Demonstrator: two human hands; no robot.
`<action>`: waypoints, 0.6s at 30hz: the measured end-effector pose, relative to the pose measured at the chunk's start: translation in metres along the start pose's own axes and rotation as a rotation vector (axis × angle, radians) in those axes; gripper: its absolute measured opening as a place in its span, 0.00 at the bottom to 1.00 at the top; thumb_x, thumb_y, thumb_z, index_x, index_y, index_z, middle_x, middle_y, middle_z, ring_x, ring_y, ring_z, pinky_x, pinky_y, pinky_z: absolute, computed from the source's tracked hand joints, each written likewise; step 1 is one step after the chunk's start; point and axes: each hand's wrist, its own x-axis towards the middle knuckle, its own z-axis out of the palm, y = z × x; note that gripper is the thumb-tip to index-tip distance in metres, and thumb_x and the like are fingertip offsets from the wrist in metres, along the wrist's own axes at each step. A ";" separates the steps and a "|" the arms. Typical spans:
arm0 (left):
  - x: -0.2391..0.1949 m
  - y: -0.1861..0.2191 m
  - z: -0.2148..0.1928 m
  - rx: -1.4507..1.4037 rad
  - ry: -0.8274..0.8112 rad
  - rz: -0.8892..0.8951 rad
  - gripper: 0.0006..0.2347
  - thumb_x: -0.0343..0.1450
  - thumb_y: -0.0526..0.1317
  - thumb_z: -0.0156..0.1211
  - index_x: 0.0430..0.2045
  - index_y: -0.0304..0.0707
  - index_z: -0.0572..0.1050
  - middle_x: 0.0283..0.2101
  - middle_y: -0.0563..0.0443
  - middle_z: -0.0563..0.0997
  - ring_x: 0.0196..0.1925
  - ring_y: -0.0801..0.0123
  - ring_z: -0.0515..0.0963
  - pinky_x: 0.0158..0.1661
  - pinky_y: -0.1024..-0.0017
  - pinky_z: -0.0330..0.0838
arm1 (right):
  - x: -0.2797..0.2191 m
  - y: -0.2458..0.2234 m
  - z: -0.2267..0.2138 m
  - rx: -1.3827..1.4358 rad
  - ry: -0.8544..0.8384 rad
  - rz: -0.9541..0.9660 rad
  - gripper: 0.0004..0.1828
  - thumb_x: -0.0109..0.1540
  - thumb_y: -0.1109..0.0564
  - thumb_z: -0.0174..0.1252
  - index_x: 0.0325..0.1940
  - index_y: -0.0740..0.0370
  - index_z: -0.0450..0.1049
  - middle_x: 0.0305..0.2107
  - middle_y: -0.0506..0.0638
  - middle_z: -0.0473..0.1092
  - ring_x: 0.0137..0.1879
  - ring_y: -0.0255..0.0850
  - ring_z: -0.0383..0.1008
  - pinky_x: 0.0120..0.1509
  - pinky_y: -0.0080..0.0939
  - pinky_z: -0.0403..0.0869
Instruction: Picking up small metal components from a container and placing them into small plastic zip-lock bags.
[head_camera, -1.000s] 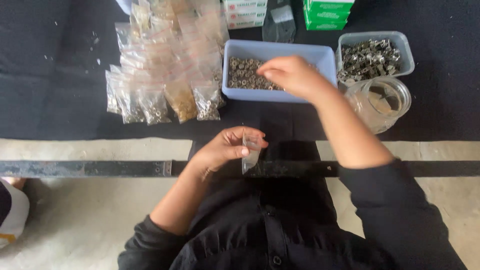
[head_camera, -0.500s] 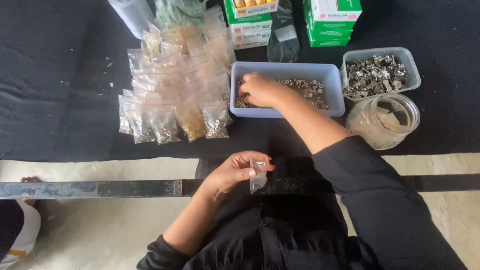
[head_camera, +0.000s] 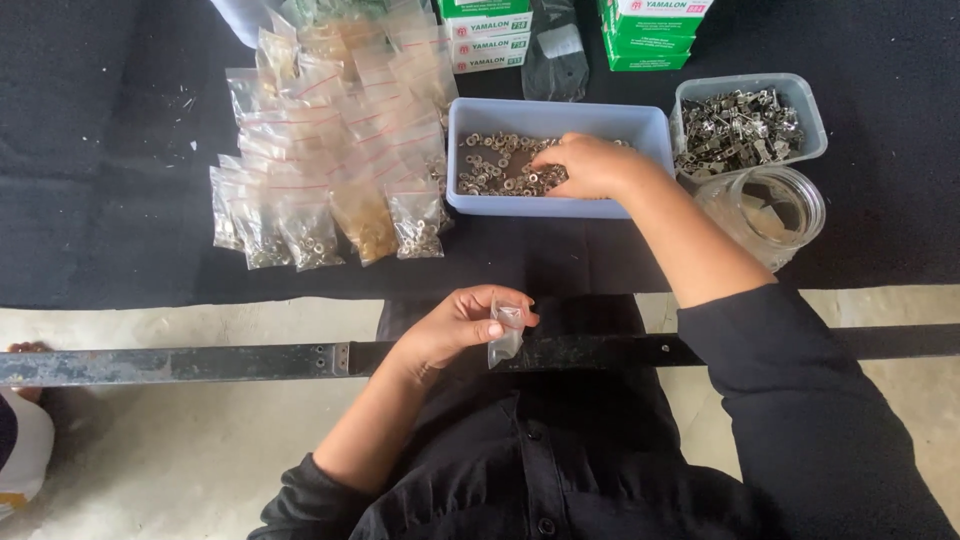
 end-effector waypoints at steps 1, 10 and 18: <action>0.000 0.000 -0.001 0.006 -0.002 0.004 0.24 0.65 0.41 0.74 0.51 0.23 0.76 0.43 0.32 0.84 0.39 0.62 0.86 0.35 0.68 0.82 | 0.005 0.004 0.006 0.000 0.007 -0.004 0.24 0.62 0.51 0.66 0.63 0.47 0.76 0.52 0.59 0.70 0.58 0.56 0.75 0.57 0.54 0.75; -0.005 0.000 0.001 0.016 0.031 0.020 0.23 0.65 0.41 0.74 0.50 0.24 0.77 0.43 0.33 0.84 0.41 0.63 0.86 0.36 0.69 0.82 | 0.030 0.028 0.022 0.025 -0.033 -0.023 0.15 0.59 0.54 0.65 0.49 0.56 0.83 0.49 0.59 0.78 0.60 0.59 0.75 0.63 0.58 0.74; -0.005 -0.001 0.003 -0.002 0.050 0.032 0.22 0.65 0.40 0.74 0.50 0.24 0.77 0.43 0.33 0.84 0.42 0.62 0.86 0.36 0.67 0.83 | 0.019 0.045 0.020 0.078 -0.060 0.073 0.17 0.58 0.53 0.65 0.51 0.53 0.83 0.50 0.57 0.79 0.61 0.58 0.75 0.65 0.57 0.73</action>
